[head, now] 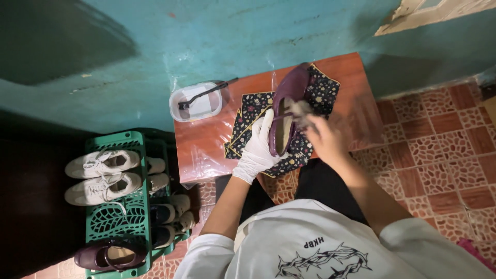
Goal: The person cleans a maroon shoe using a brush and a cloth. They scrub the upper part of the shoe with the brush, wipe it with the cloth, and then clean the sole of the shoe with the brush.
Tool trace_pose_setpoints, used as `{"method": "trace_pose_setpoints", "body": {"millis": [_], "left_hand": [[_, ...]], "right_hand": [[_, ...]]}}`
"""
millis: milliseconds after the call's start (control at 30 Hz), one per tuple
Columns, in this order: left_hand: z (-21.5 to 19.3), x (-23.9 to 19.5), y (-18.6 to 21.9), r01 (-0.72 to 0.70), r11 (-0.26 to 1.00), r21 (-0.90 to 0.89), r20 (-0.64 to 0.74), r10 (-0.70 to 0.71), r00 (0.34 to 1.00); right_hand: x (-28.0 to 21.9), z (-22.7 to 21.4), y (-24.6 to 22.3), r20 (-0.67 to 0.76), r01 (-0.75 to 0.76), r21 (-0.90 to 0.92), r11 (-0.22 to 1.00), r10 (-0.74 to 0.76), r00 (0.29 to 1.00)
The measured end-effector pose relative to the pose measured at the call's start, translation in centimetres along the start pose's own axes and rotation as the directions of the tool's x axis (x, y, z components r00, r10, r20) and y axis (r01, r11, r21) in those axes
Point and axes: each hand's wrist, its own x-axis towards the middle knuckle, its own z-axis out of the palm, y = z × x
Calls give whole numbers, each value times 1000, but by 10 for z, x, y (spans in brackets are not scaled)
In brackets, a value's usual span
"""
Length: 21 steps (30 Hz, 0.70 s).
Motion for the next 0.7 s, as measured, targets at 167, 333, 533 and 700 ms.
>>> {"method": "trace_pose_setpoints", "body": {"millis": [167,333,533,700], "left_hand": [[4,-1,11,47,999,-18,-7,-47,999],[-10,5,49,176,973,-149,-17,-181,983],[1,0,20,94,995,34,8,-95,995],[-11,9,50,166,985,-50,1,-166,986]], "right_hand": [[2,2,-14,-169,141,14,990,-136,976],[-8,17,-10,-64,191,-137,972,-201,977],[-13,26,-9,-127,146,31,989,-141,982],[-5,15,10,-195,76,-52,996,-84,977]]}}
